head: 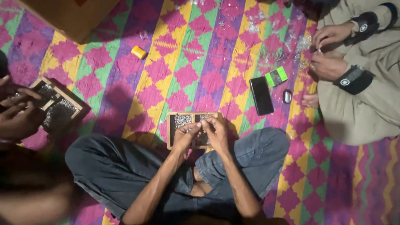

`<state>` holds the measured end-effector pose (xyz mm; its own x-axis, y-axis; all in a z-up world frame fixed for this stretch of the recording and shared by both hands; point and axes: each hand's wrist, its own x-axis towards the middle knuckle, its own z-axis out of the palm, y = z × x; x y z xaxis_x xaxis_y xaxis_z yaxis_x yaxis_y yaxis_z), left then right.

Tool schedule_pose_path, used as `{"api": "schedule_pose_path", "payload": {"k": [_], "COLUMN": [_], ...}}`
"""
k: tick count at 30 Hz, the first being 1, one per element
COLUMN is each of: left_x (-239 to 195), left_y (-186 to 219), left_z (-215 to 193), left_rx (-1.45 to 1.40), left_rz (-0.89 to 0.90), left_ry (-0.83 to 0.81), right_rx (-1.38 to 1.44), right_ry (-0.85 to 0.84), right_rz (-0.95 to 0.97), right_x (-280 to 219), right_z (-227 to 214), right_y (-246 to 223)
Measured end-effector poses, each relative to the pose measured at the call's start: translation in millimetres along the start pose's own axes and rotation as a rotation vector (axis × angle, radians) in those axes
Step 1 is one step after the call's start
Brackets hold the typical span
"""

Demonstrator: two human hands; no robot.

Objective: The person sits cross-legged on a mat and uses both hands to pick small metallic components from a divided wooden tray. They repeatedly pick up, inspect, and place the components back into the tray while other people work nearby.

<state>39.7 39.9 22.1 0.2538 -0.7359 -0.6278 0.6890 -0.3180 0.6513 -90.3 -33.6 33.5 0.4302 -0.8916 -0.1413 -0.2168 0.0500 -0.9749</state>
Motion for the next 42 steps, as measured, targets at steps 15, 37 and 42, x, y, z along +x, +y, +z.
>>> {"api": "schedule_pose_path", "payload": {"k": [15, 37, 42], "left_x": [10.3, 15.9, 14.2], "left_y": [-23.1, -24.2, -24.2], "left_z": [-10.2, -23.2, -20.6], "left_rx": [-0.065, -0.149, -0.138], "left_rz": [-0.022, -0.110, -0.047], "left_ry": [0.015, 0.152, 0.080], "right_rx": [0.330, -0.729, -0.454], "right_ry": [-0.075, -0.036, -0.045], "right_rz": [0.058, -0.711, -0.472], "right_x": [-16.8, -31.5, -28.3], "right_z": [-11.7, 14.6, 22.2], "right_y": [-0.1, -65.9, -58.8]}}
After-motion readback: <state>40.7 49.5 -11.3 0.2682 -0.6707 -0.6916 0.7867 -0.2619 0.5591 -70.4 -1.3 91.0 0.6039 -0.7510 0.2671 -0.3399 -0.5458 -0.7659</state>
